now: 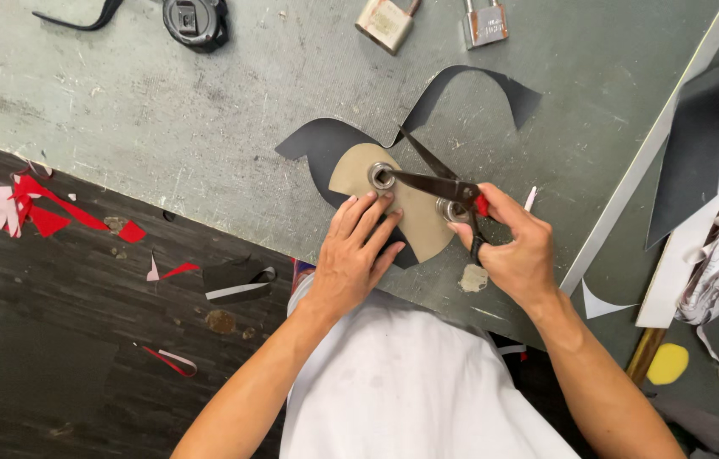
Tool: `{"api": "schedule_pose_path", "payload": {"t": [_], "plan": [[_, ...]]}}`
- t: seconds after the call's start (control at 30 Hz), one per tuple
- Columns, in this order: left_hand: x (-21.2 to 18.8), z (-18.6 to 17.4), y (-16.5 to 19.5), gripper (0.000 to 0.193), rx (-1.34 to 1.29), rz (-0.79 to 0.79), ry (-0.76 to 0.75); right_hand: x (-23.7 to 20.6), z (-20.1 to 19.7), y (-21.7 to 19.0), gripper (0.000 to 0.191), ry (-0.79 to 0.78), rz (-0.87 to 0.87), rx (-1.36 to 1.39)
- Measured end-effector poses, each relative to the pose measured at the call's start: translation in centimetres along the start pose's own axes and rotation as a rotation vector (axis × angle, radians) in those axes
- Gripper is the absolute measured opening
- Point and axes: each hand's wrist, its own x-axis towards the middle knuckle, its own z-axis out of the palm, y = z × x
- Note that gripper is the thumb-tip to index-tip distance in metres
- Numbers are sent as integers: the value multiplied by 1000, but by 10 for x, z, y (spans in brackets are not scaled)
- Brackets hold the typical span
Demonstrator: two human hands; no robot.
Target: The person cuts a piece of black material using scissors, then places two metal rings on a beige template. They mark a larger sheet of black material with a white marker, measure it with a tape measure, and trim the material around the template. The person also handles a long white strip and places it on the table.
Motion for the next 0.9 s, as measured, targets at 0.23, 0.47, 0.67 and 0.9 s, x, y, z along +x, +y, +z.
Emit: {"api": "schedule_pose_path", "payload": {"t": [0.23, 0.47, 0.67, 0.9], "plan": [[-4, -2, -8, 41, -27, 31, -46, -19, 3, -3, 57, -29, 40, 10], [0, -3, -4, 30, -44, 47, -7, -20, 10, -5, 55, 10, -95, -38], [5, -6, 3, 30, -26, 36, -7, -22, 7, -14, 55, 4, -11, 78], [1, -2, 5, 42, -2, 70, -66, -25, 3, -15, 54, 39, -5, 90]]}}
